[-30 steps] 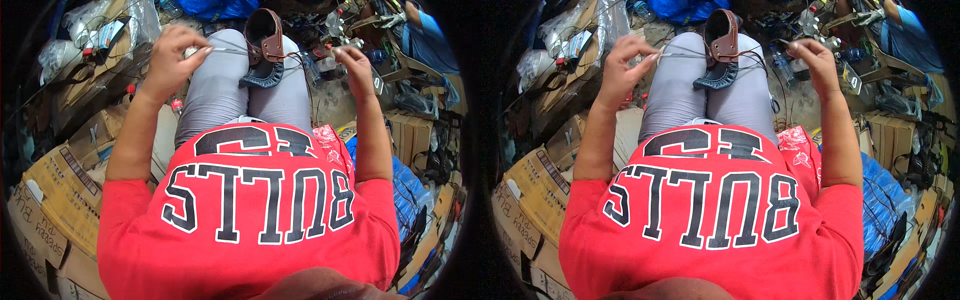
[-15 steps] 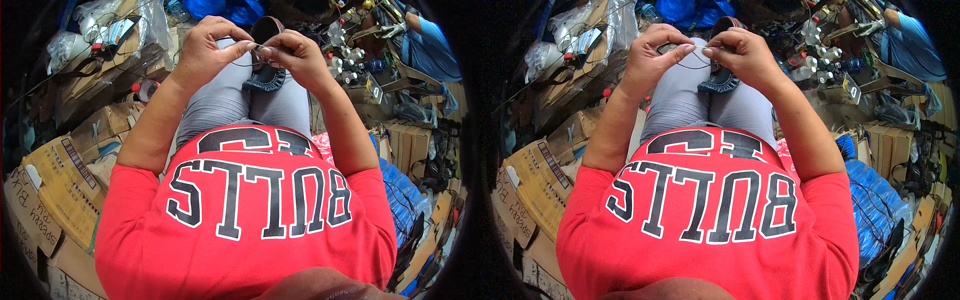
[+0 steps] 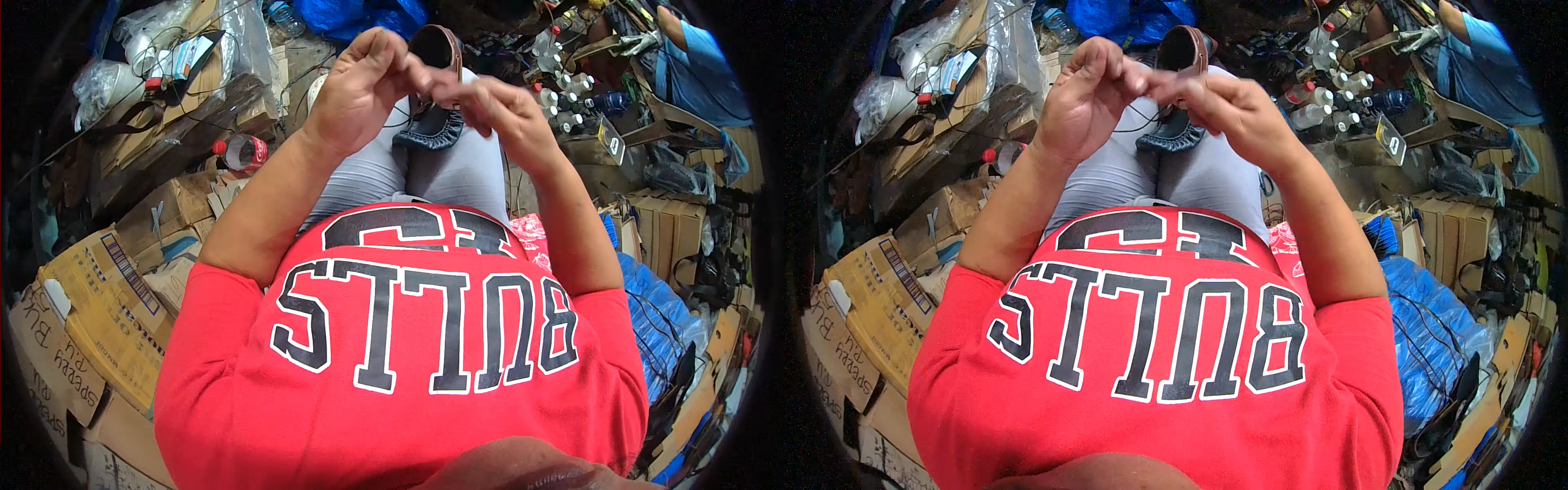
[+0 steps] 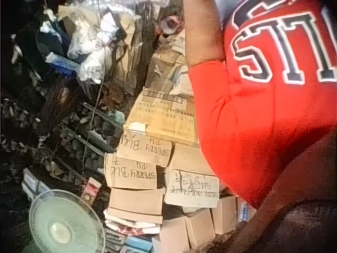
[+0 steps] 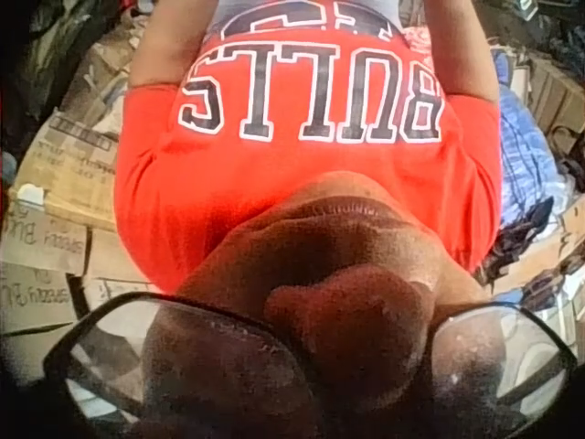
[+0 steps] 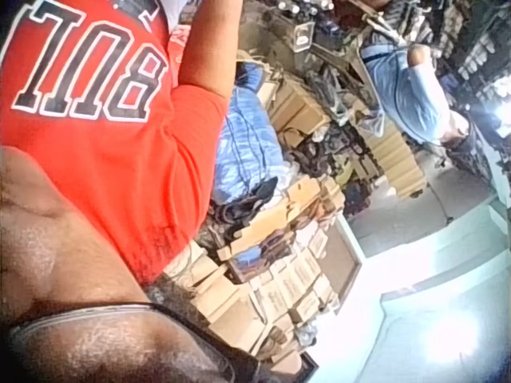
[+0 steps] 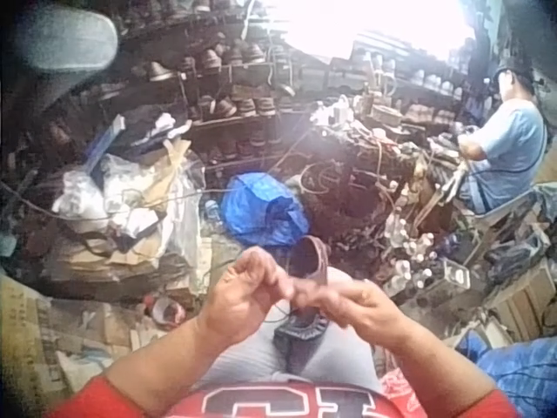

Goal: The person is manually stitching or lacing the upper part of a shoe in a workshop setting.

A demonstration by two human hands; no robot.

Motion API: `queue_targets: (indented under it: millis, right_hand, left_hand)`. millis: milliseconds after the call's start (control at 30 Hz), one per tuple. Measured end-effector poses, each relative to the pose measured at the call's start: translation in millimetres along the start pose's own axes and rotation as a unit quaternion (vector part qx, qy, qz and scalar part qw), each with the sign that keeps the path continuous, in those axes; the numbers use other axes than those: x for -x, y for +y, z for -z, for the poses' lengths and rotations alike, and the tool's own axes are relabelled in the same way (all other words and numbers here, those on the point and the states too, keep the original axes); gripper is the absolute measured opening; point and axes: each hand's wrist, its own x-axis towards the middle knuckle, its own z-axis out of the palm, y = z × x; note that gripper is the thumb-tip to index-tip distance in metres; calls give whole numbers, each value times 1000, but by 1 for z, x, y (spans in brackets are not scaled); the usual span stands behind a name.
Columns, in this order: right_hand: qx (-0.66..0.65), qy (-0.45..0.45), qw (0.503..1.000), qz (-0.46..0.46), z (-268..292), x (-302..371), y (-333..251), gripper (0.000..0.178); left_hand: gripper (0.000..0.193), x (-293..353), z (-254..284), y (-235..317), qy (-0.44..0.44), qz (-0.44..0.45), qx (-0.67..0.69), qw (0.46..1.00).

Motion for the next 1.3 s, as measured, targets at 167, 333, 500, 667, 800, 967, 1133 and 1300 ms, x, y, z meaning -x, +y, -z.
queue_targets:
  millis: [167, 333, 500, 667, 800, 967, 1133, 1300]
  right_hand:
    - [366, 13, 928, -66, 43, 50, 39, 23]
    - [446, 226, 841, -207, 152, 153, 88, 23]
    - [515, 265, 713, -395, 212, 244, 120, 30]
    - [395, -34, 880, -263, 127, 131, 93, 28]
    - [293, 33, 947, -124, 51, 46, 45, 29]
    - [176, 126, 976, -37, 51, 14, 59, 21]
    - [253, 102, 962, -15, 56, 8, 71, 16]
    - [259, 103, 960, -9, 55, 8, 77, 16]
  left_hand:
    - [19, 45, 34, 12, -54, 66, -636, 767]
    - [22, 117, 132, 95, 177, 98, -810, 551]
    - [26, 164, 163, 134, 291, 267, -865, 311]
    - [39, 82, 103, 57, 205, 221, -749, 590]
    - [45, 14, 57, -4, 0, 30, -669, 742]
    - [50, -31, 41, -43, -29, 107, -550, 828]
    - [39, -42, 46, -51, -99, 178, -552, 809]
    - [27, -41, 45, -52, -106, 149, -554, 813]
